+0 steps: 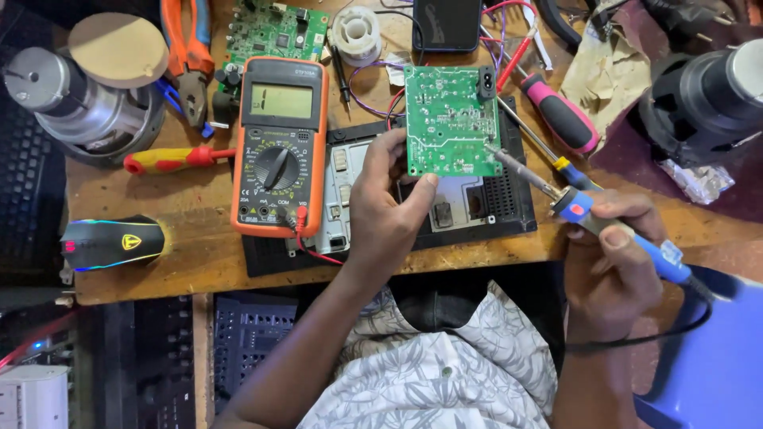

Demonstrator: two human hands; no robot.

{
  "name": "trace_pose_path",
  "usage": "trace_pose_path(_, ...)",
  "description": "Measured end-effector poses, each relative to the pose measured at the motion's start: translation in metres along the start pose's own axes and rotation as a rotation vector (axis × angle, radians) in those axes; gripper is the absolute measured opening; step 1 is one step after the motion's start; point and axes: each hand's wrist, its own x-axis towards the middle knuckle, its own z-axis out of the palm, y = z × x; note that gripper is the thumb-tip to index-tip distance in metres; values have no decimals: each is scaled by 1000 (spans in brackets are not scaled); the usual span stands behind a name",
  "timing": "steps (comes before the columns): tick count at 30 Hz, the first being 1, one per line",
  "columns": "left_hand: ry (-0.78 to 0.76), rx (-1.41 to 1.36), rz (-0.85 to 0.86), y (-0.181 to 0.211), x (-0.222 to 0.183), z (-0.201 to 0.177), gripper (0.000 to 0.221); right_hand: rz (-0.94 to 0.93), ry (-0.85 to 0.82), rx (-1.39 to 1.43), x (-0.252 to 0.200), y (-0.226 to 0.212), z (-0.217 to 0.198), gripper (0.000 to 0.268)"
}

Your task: Soldering components onto a printed circuit board and testing the connections with a digital multimeter.

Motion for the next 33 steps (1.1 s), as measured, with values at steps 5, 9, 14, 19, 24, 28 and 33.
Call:
trace_pose_path(5, 19, 102, 150, 3, -2, 3, 39, -63, -128, 27, 24, 10, -2, 21)
trace_pose_path(9, 25, 109, 213, 0, -1, 3, 40, -68, -151, -13, 21, 5, 10, 17)
trace_pose_path(14, 30, 135, 202, -2, -2, 3, 44, -95, -113, -99, 19, 16, -7, 22)
trace_pose_path(19, 23, 157, 212, -2, 0, 3, 45, -106, -75, -141, 20, 14, -1, 24)
trace_pose_path(24, 12, 153, 220, -4, 0, 3, 44, -73, -49, -95, 21, 17, -6, 23)
trace_pose_path(28, 9, 147, 217, -4, 0, 2, 44, 71, -9, 1, 24, 12, -6, 22)
trace_pose_path(33, 9, 193, 213, -8, -1, 1, 47, 156, 66, 42, 24, 9, -3, 21)
